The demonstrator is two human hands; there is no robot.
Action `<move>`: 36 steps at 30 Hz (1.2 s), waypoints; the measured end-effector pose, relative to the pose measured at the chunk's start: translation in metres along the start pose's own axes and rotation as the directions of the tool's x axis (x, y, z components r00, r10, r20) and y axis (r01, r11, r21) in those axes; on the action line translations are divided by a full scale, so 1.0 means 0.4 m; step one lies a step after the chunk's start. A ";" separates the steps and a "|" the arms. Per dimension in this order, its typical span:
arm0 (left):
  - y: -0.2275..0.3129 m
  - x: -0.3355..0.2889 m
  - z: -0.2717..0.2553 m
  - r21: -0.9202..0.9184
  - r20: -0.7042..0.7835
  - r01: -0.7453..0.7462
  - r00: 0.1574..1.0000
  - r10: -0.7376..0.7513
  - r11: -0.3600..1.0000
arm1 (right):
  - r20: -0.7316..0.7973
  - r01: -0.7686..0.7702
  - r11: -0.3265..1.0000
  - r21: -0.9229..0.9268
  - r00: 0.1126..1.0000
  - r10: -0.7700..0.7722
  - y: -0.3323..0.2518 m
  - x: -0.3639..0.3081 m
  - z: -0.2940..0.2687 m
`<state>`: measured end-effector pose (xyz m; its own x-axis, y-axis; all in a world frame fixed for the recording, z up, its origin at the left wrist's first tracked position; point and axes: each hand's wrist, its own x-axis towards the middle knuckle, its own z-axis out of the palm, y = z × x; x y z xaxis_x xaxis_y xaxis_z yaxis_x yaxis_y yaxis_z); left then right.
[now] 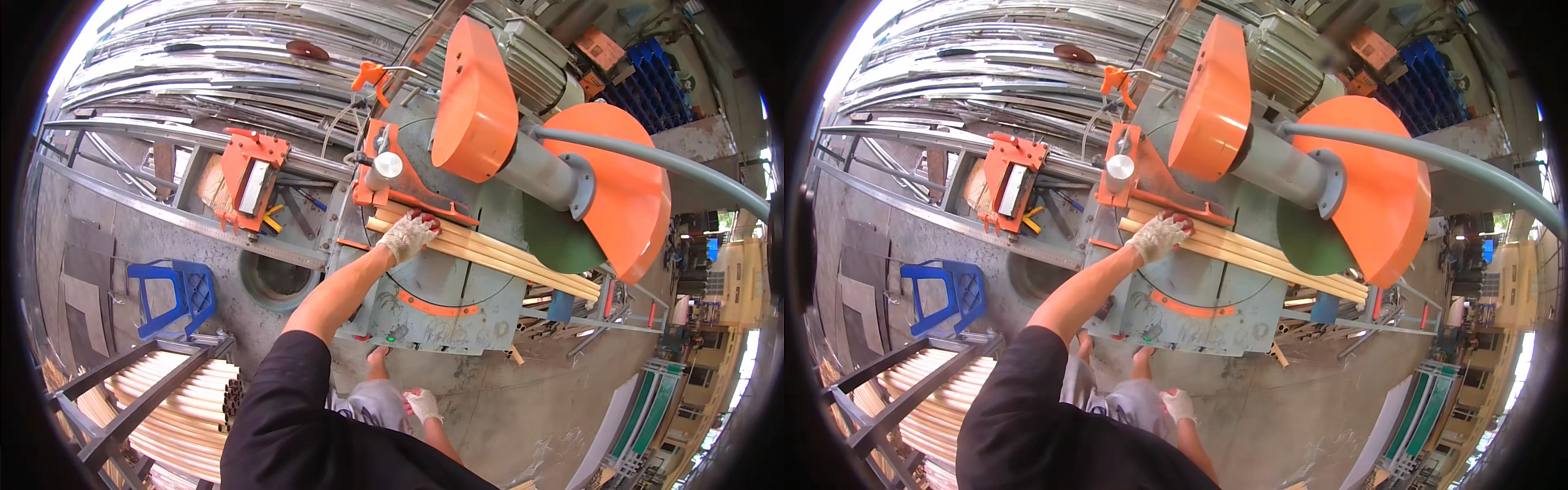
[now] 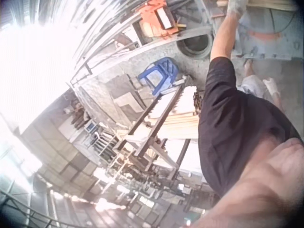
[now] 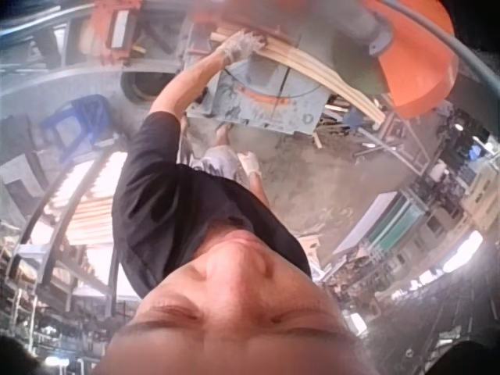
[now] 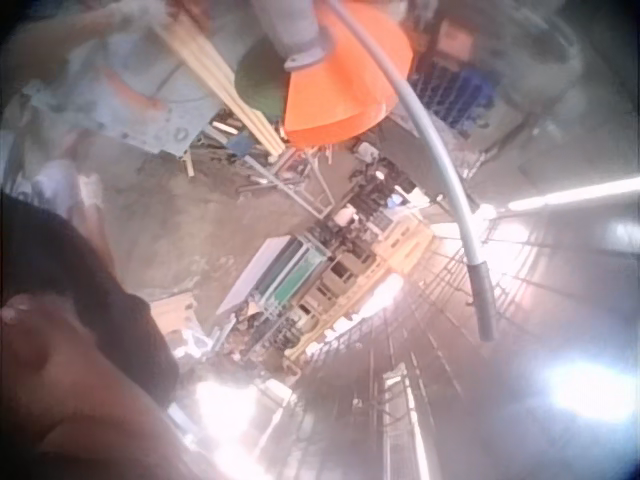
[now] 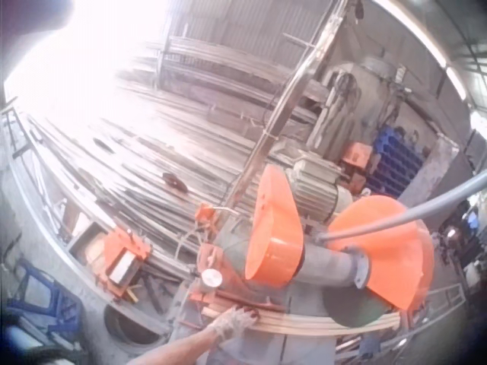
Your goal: The person places several tubes into a cutting machine, pulls the lever down to cut them, and then moves the cut tubes to a storage rack.
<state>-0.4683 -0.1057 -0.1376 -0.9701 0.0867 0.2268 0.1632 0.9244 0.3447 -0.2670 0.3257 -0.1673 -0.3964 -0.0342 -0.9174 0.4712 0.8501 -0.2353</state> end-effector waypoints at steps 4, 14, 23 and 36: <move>-0.058 -0.064 -0.052 0.024 0.143 0.183 0.972 -0.185 0.983 | 0.028 0.055 0.998 0.003 0.998 -0.055 -0.057 -0.038 -0.064; -0.238 -0.297 -0.209 0.082 0.024 0.292 0.955 -0.294 0.953 | -0.271 0.470 0.713 0.521 0.883 -0.384 -0.523 0.153 -0.367; -0.269 -0.365 -0.244 0.307 -0.105 0.411 0.911 -0.399 0.858 | -0.170 0.284 0.587 0.758 0.955 -0.244 -0.796 0.375 -0.433; -0.377 -0.308 -0.264 0.342 0.161 0.362 0.887 -0.434 0.867 | -0.109 0.199 0.693 0.693 0.979 -0.172 -0.812 0.358 -0.452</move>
<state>-0.3543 -0.2949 -0.1212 -0.9598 -0.2639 -0.0955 -0.2709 0.9601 0.0692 -0.6191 0.1397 -0.1644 -0.5549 -0.1221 -0.8229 0.7938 0.2181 -0.5677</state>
